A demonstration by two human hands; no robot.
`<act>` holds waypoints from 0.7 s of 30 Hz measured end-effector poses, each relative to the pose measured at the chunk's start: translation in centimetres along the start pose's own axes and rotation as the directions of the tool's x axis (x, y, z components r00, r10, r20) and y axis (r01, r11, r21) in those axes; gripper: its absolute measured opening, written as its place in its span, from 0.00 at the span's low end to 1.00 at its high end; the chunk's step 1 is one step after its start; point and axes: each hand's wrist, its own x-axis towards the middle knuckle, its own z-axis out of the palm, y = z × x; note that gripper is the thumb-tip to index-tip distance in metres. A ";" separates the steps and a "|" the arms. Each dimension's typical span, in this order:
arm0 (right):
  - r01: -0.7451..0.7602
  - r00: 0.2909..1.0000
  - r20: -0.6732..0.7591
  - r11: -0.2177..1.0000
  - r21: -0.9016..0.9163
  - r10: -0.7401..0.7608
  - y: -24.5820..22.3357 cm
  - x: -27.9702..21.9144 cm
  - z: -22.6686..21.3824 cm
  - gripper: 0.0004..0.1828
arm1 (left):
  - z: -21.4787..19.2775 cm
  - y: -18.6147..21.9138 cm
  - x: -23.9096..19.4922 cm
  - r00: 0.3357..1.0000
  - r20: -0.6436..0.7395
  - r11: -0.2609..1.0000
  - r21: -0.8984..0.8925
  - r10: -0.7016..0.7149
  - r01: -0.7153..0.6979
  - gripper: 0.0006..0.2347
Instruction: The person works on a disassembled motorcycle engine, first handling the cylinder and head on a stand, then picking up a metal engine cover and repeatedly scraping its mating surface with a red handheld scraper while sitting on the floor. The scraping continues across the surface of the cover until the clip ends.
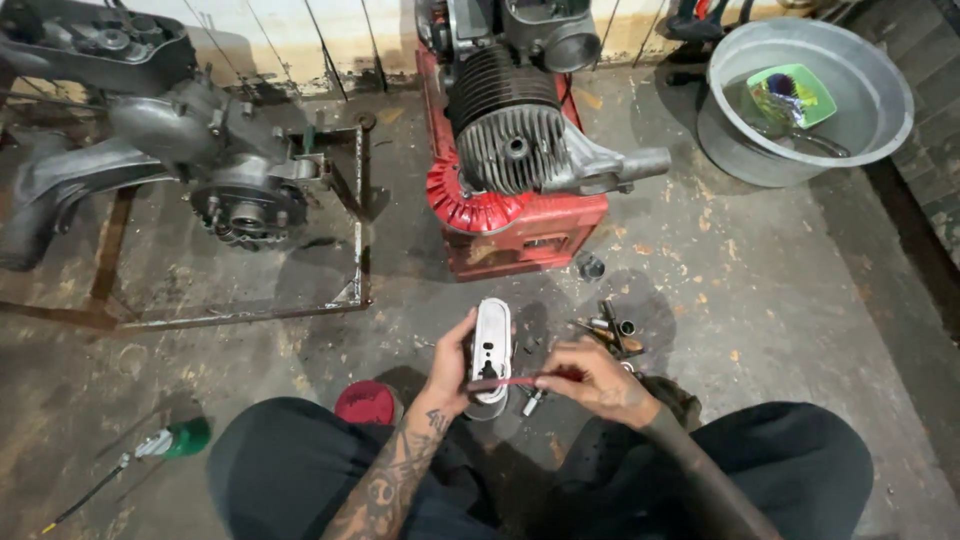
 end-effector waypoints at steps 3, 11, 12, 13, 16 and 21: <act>-0.017 1.000 -0.023 1.000 -0.018 0.016 0.4 -0.1 -0.5 0.08 | -0.9 -0.4 0.4 0.999 0.005 0.997 0.062 -0.047 0.046 0.23; 0.027 0.996 -0.069 0.948 -0.317 -0.052 0.8 -1.0 1.8 0.09 | -0.5 0.1 0.0 1.000 -0.001 0.999 0.048 -0.021 0.021 0.22; 0.037 0.991 -0.111 0.956 -0.291 -0.072 0.6 -0.4 1.1 0.09 | 0.0 0.6 -0.6 1.000 -0.012 0.999 0.045 0.005 -0.004 0.21; 0.048 0.984 -0.155 0.963 -0.266 -0.092 0.4 0.1 0.4 0.09 | 0.6 1.0 -1.2 0.999 -0.024 0.999 0.041 0.030 -0.029 0.20; -0.012 0.976 -0.210 0.941 -0.338 -0.063 1.7 -0.7 -0.1 0.13 | -1.5 0.8 0.9 0.998 -0.047 0.998 0.051 0.034 -0.032 0.19; 0.014 0.955 -0.278 0.956 -0.295 -0.100 3.0 -2.0 5.8 0.09 | -1.0 1.0 0.5 0.993 -0.100 0.998 0.039 0.054 -0.050 0.21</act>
